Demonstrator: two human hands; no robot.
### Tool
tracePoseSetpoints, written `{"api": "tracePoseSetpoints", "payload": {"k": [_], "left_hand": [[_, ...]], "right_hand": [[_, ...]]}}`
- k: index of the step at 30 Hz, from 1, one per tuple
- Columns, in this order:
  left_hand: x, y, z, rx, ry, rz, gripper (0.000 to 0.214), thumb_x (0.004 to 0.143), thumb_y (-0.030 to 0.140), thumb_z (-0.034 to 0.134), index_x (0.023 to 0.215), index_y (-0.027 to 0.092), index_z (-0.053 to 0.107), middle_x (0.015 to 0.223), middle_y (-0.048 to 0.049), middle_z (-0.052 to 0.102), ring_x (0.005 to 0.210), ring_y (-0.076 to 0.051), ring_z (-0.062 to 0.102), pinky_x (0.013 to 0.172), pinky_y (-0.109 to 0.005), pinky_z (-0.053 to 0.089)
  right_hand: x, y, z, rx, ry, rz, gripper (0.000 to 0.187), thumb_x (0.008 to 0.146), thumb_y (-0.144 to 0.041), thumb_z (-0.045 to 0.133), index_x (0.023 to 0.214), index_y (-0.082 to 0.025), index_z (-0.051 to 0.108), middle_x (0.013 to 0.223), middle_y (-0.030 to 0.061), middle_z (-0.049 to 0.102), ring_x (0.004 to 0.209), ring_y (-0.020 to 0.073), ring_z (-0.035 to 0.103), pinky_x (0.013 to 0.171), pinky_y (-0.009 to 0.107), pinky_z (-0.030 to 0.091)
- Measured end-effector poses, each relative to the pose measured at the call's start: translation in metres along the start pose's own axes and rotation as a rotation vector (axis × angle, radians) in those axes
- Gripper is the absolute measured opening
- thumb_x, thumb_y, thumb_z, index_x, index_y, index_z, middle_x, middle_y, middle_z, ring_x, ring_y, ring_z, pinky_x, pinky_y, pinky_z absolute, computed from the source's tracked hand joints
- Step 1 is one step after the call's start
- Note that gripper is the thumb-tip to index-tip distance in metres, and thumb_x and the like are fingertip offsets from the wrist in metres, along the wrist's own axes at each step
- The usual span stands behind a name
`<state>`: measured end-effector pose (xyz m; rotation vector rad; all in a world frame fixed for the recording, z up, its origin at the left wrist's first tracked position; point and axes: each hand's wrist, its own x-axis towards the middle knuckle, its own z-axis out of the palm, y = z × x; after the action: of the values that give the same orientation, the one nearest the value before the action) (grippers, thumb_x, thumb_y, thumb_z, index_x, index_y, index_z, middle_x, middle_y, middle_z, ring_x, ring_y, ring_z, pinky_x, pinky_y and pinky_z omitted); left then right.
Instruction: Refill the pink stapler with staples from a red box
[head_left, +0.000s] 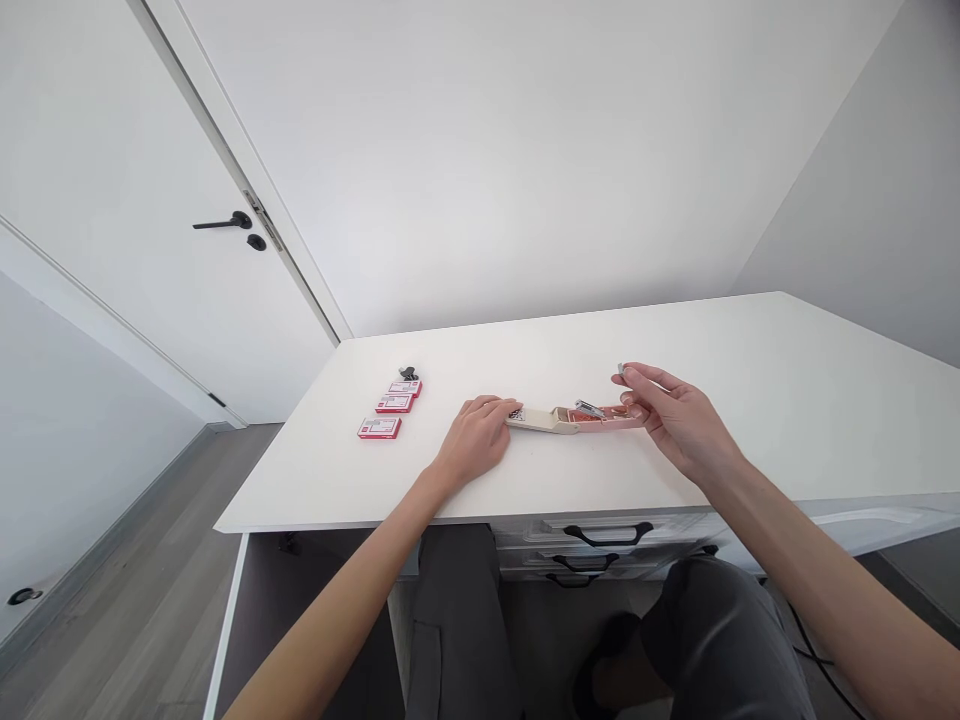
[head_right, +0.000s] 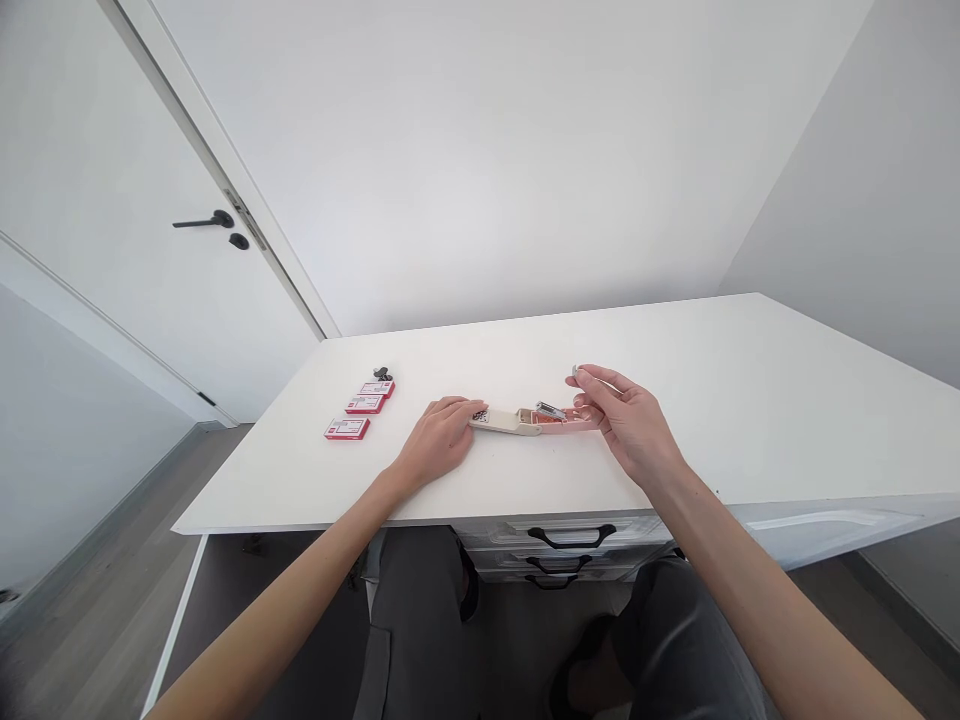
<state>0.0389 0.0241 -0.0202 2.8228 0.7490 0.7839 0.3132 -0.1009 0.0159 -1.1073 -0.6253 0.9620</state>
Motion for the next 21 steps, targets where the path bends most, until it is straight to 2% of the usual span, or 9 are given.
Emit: {"api": "tracePoseSetpoints", "payload": {"k": [7, 13, 21], "left_hand": [[-0.002, -0.002, 0.002, -0.008, 0.020, 0.007, 0.050, 0.093, 0.006, 0.049, 0.135, 0.024, 0.068, 0.137, -0.0057, 0.073, 0.129, -0.027, 0.063, 0.108, -0.051, 0.051], [-0.001, -0.002, 0.002, -0.006, 0.015, 0.000, 0.049, 0.093, 0.006, 0.049, 0.134, 0.023, 0.068, 0.135, -0.0051, 0.074, 0.129, -0.027, 0.063, 0.108, -0.050, 0.051], [-0.002, -0.002, 0.002, -0.009, 0.014, -0.006, 0.048, 0.093, 0.005, 0.049, 0.133, 0.023, 0.068, 0.131, -0.0048, 0.076, 0.128, -0.027, 0.063, 0.107, -0.049, 0.051]], "right_hand": [[0.004, 0.001, -0.001, 0.039, -0.071, 0.047, 0.038, 0.075, -0.046, 0.096, 0.102, -0.025, 0.081, 0.110, 0.0045, 0.075, 0.067, 0.0086, 0.066, 0.066, 0.021, 0.067], [0.001, -0.004, 0.004, 0.078, -0.071, 0.127, 0.030, 0.078, -0.037, 0.094, 0.103, -0.026, 0.082, 0.106, 0.0021, 0.075, 0.070, 0.0089, 0.066, 0.073, 0.019, 0.068], [0.003, -0.009, 0.002, 0.096, -0.111, 0.191, 0.031, 0.078, -0.030, 0.094, 0.105, -0.024, 0.082, 0.095, 0.0017, 0.072, 0.070, 0.0099, 0.067, 0.069, 0.015, 0.068]]}}
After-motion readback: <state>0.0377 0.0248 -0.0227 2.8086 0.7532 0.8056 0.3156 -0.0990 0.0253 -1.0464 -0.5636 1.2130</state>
